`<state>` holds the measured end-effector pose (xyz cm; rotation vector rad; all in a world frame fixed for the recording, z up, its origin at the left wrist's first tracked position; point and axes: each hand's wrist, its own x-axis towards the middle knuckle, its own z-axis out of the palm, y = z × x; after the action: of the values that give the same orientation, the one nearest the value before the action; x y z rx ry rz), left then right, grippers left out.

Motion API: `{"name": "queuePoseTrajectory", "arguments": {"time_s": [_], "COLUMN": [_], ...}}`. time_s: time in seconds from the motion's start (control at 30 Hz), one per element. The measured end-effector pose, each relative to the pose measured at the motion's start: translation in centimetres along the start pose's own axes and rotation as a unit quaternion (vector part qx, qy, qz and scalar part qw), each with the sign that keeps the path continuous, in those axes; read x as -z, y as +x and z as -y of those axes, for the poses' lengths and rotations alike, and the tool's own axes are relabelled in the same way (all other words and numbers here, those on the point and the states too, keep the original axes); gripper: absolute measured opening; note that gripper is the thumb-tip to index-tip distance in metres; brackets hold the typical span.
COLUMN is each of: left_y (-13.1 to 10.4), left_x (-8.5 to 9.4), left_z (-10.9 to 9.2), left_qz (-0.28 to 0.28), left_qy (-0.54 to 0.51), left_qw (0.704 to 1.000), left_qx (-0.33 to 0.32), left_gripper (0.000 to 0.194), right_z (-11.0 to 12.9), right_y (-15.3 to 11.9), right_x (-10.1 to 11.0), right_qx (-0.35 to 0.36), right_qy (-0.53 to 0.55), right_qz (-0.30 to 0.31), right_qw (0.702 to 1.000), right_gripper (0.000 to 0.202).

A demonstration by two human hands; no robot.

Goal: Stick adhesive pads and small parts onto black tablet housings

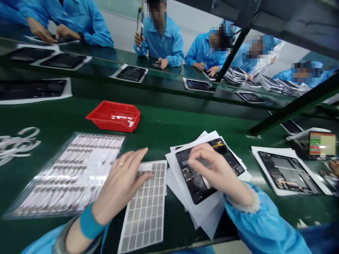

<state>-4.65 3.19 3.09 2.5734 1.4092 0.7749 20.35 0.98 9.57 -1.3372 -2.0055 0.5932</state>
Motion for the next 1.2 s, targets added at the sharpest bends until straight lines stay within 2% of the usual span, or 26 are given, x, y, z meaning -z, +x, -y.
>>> {"name": "queuePoseTrajectory", "arguments": {"time_s": [0.1,0.17,0.2,0.33,0.43,0.6,0.73,0.93,1.2], "left_y": [0.4,0.8,1.0,1.3,0.5,-0.7,-0.5,-0.6,-0.5], "left_x": [-0.8,-2.1,-2.9,-5.3,-5.5,-4.8,-4.6,-4.7,-4.7], "left_z": [-2.6,-4.5,-5.4,-7.2,-7.6,-7.7,-7.1,-6.8,-7.1], "left_qz": [-0.015,0.016,0.029,0.035,0.019,-0.001,0.025,0.043,0.030], "left_qy": [0.057,0.057,0.053,0.024,-0.010,-0.033,0.017,0.024,0.025], "left_qw": [0.986,0.963,0.954,0.939,0.927,0.937,0.947,0.946,0.947], "left_qx": [-0.157,-0.261,-0.293,-0.342,-0.376,-0.349,-0.321,-0.320,-0.320], "left_gripper": [0.028,0.032,0.032,0.023,0.024,0.033,0.033,0.031,0.035], "right_z": [-2.6,-4.1,-4.6,-5.2,-4.9,-4.3,-4.1,-4.1,-4.2], "right_y": [-1.8,-2.8,-3.2,-3.9,-4.3,-4.6,-4.6,-4.5,-4.5], "right_x": [1.2,0.6,0.0,-1.6,-1.9,-2.3,-2.8,-2.8,-2.9], "right_qx": [-0.107,-0.139,-0.149,-0.164,-0.160,-0.171,-0.187,-0.191,-0.189], "right_qy": [0.027,0.033,0.030,-0.006,-0.028,-0.061,-0.062,-0.072,-0.070], "right_qz": [0.055,0.092,0.092,0.033,0.037,0.036,0.039,0.042,0.044], "right_qw": [0.992,0.985,0.984,0.986,0.986,0.983,0.980,0.978,0.979], "right_gripper": [0.019,0.020,0.020,0.018,0.019,0.015,0.015,0.015,0.014]}}
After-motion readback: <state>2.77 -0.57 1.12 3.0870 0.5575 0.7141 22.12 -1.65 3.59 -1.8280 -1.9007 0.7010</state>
